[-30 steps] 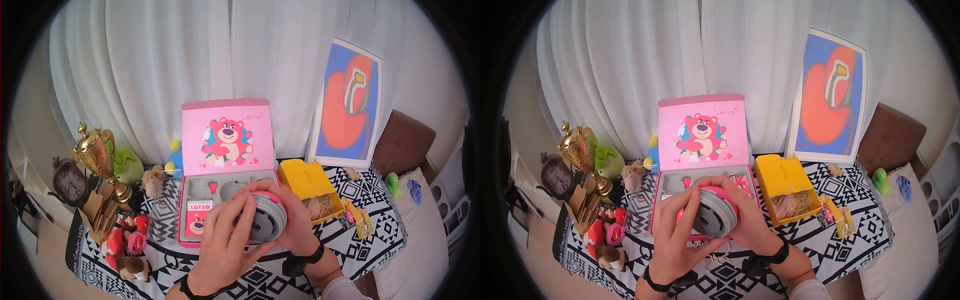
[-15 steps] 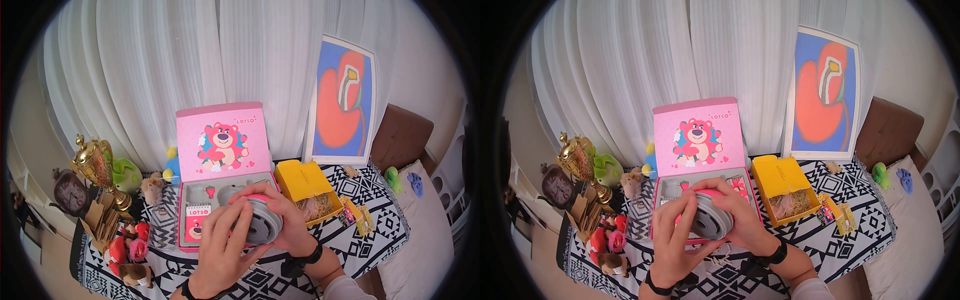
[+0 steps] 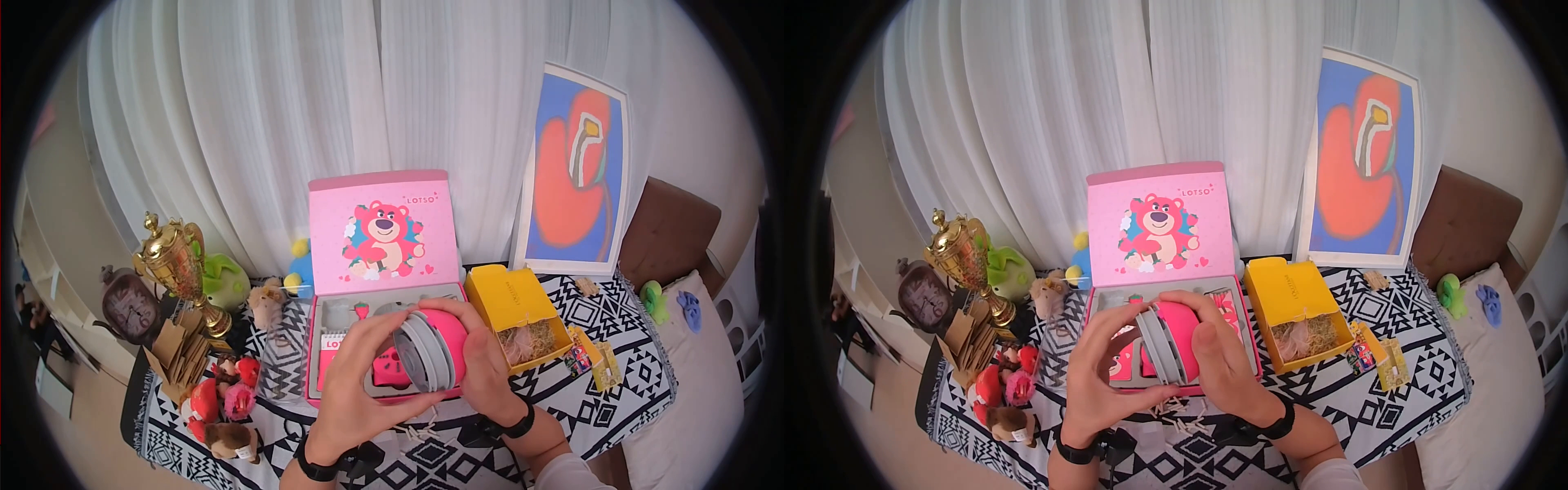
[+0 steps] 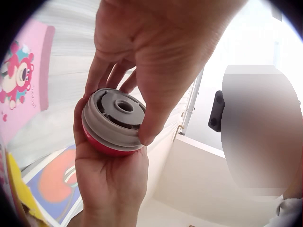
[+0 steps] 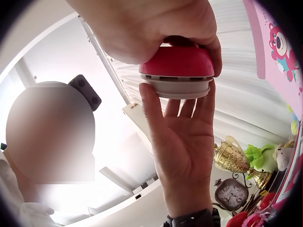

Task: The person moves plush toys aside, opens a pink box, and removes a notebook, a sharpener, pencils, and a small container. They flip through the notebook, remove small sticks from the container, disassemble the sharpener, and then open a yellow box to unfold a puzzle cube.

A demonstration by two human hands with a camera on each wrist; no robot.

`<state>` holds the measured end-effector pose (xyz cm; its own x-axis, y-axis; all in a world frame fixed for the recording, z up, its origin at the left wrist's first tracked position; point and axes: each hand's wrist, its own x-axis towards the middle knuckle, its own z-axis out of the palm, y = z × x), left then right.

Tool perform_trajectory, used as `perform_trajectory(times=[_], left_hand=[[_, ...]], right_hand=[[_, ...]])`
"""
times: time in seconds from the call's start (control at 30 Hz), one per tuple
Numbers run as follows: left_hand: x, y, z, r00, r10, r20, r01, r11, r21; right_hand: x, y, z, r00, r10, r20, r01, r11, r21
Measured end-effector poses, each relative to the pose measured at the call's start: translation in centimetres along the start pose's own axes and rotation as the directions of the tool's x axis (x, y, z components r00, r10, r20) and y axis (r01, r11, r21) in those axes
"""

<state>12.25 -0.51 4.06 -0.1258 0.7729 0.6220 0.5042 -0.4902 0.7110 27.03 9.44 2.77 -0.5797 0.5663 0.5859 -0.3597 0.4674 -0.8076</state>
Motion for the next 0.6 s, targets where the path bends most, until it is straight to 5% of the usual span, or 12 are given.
perform_trajectory(times=[0.37,0.43,0.6], left_hand=[[-0.1,-0.7,0.9,0.998,-0.053,-0.024,0.048,0.983,-0.179],[-0.3,-0.4,0.8,0.994,-0.112,-0.007,0.107,0.962,-0.252],[-0.6,-0.6,0.3,0.984,-0.168,0.066,0.180,0.885,-0.428]], right_hand=[[0.0,0.2,-0.2,0.989,-0.141,-0.049,0.130,0.974,-0.184],[0.1,0.9,-0.2,0.946,-0.324,-0.030,0.303,0.912,-0.277],[-0.1,0.4,-0.2,0.927,-0.376,0.002,0.363,0.894,-0.261]])
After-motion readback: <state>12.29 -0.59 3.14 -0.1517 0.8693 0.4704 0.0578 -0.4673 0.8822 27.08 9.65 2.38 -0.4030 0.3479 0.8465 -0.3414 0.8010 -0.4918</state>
